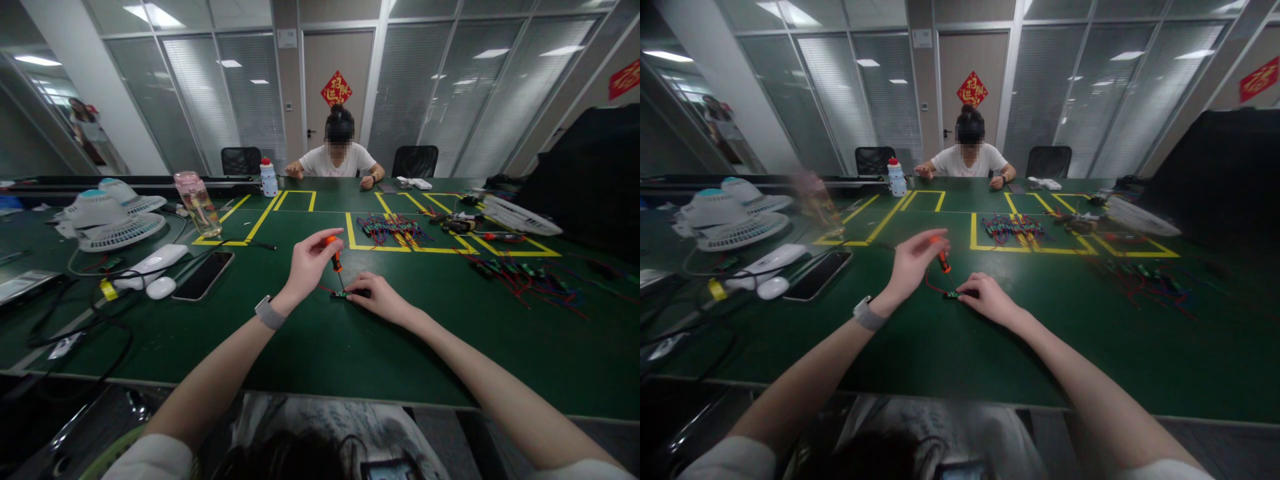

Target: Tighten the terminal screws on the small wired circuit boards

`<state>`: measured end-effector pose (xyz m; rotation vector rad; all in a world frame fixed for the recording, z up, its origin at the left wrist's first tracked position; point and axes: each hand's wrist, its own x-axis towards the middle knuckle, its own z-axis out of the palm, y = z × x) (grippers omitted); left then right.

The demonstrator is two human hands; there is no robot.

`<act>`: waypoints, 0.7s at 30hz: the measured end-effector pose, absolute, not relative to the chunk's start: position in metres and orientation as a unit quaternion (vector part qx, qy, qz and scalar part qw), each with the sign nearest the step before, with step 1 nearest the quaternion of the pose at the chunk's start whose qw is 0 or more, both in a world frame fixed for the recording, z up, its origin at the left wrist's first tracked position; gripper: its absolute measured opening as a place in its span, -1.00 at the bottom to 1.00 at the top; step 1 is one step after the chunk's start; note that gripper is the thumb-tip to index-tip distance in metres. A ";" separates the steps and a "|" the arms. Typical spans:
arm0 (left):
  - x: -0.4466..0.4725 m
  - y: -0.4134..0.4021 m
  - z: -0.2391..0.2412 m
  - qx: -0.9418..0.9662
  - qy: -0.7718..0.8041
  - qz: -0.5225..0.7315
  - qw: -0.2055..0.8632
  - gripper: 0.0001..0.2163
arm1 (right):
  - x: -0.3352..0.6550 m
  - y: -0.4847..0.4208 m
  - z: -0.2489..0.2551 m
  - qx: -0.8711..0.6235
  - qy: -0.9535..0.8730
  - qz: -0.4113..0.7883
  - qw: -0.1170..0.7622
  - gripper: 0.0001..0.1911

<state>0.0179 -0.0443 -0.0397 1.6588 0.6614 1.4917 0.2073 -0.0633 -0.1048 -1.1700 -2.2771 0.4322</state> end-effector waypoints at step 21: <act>0.019 -0.056 -0.040 0.747 0.274 0.534 0.287 -0.73 | 0.204 -0.070 -0.099 -0.413 -0.879 0.056 0.231 -0.80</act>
